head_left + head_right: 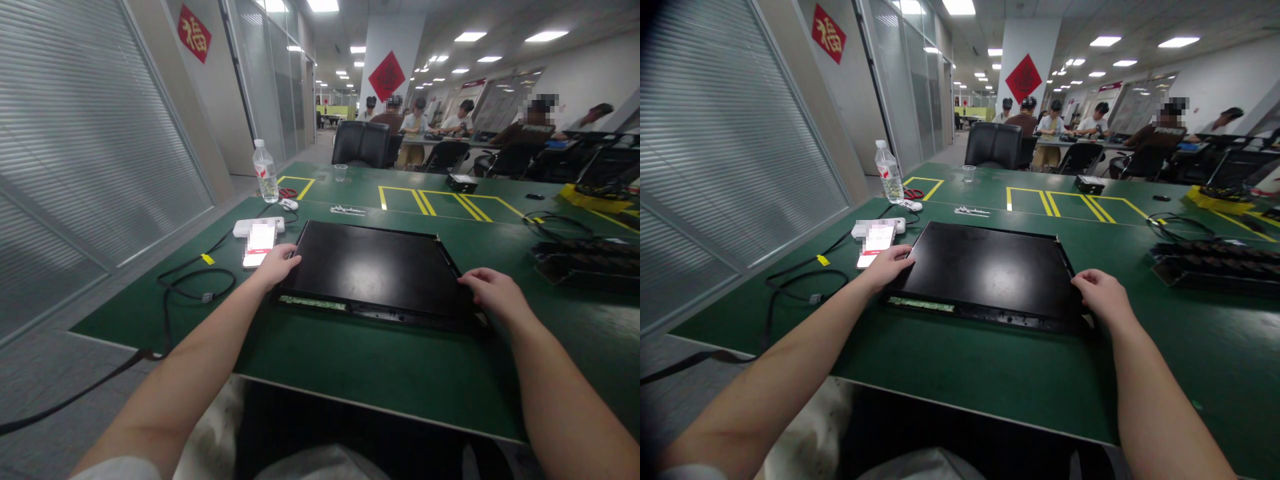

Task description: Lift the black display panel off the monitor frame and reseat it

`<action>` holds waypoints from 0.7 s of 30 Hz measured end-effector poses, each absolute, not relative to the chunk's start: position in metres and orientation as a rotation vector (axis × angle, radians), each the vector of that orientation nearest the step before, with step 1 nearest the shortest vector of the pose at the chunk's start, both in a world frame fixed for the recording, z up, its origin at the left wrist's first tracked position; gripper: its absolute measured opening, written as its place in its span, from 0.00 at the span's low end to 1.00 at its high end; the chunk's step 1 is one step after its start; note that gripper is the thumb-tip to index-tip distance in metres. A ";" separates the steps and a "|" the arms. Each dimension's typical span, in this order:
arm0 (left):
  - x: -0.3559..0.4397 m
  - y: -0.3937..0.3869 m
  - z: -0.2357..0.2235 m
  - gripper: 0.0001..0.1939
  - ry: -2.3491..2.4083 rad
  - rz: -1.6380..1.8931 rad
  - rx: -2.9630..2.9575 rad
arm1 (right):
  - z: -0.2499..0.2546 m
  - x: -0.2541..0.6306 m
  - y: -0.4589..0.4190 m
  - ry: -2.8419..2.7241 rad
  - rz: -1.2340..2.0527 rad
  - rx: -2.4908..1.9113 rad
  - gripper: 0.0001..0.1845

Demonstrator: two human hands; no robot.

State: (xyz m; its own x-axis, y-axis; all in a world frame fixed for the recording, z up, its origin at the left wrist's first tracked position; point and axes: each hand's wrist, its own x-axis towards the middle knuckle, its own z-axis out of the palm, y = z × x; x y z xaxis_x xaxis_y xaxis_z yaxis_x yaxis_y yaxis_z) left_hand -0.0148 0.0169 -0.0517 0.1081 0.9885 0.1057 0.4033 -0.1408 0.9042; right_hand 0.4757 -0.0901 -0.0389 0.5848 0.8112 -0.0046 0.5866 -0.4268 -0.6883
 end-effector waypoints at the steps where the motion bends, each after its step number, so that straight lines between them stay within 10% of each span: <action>1: -0.015 0.017 -0.052 0.14 1.409 1.006 1.674 | -0.041 0.478 -0.089 -1.112 0.449 -2.151 0.10; 21: -0.010 0.021 -0.054 0.05 1.523 1.018 1.691 | -0.043 0.477 -0.089 -1.027 0.600 -1.971 0.12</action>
State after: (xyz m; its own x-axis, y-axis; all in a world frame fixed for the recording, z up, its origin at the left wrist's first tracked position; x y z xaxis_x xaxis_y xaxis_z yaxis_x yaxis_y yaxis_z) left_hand -0.0102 0.0215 -0.0542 0.0296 0.9912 0.1287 0.4981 -0.1263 0.8579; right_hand 0.4767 -0.0894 -0.0426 0.5549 0.8310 -0.0397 0.4430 -0.3356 -0.8313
